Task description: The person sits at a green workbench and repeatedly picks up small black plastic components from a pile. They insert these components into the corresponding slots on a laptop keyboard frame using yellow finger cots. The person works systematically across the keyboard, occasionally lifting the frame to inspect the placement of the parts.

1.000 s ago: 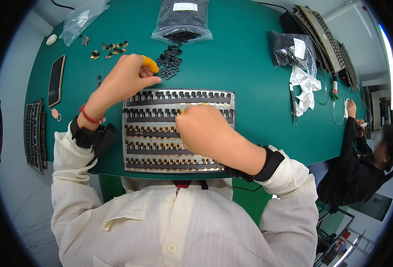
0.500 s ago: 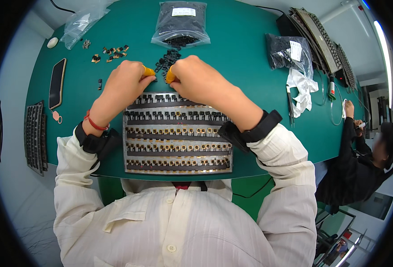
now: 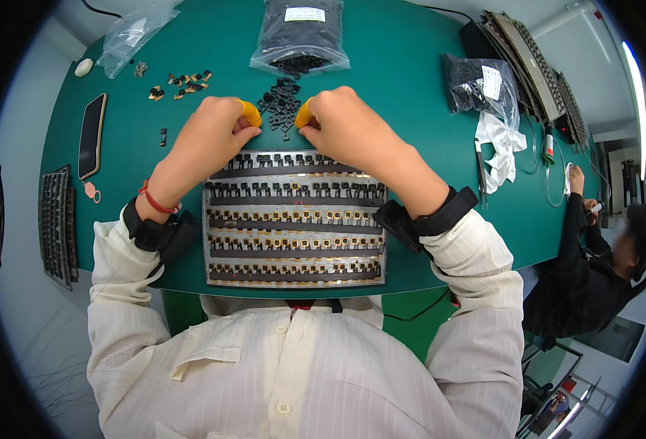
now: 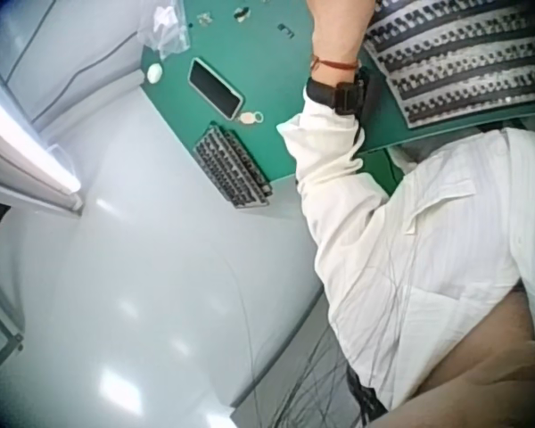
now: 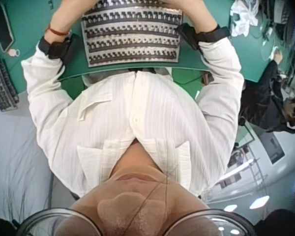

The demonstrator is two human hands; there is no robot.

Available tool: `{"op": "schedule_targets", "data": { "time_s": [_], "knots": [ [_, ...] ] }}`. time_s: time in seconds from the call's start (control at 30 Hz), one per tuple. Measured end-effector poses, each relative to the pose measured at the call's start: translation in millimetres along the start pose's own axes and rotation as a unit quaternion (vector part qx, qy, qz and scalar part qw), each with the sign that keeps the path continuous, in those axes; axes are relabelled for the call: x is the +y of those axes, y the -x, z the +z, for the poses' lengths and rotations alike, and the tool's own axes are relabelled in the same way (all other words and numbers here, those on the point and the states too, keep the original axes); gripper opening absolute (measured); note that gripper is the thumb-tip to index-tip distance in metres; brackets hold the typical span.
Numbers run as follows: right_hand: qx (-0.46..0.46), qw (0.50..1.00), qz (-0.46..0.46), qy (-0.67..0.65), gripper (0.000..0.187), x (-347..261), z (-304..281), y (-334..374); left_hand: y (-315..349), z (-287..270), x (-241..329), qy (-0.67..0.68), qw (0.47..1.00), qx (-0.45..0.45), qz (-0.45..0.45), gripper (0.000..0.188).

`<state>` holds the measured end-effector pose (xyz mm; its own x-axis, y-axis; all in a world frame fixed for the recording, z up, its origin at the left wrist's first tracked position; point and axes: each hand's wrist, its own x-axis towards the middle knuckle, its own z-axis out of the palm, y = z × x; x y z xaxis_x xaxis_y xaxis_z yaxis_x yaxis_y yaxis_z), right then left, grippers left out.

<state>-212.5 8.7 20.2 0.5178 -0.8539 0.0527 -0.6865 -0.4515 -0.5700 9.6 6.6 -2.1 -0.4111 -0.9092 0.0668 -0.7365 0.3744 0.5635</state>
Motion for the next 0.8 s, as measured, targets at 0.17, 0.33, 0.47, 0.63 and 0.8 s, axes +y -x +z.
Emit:
{"op": "schedule_targets", "data": {
  "time_s": [0.17,0.33,0.47,0.63,0.8],
  "knots": [
    [0.006,0.998,-0.005,-0.058,0.016,4,13,-7,-2,6,3,-0.084,0.996,0.018,0.033,0.015],
    [-0.023,0.999,-0.011,-0.024,0.014,-3,21,-13,0,3,2,-0.054,0.998,0.002,0.019,0.015],
    [0.006,0.998,-0.06,0.004,0.014,8,30,-11,16,5,24,0.022,0.998,-0.014,0.056,0.014],
    [0.06,0.996,-0.066,0.015,0.015,-3,7,9,31,22,50,0.003,0.992,-0.029,0.122,0.015],
    [0.069,0.997,-0.007,0.016,0.013,-14,-33,67,33,34,54,-0.05,0.991,-0.048,0.115,0.014]
  ]
}}
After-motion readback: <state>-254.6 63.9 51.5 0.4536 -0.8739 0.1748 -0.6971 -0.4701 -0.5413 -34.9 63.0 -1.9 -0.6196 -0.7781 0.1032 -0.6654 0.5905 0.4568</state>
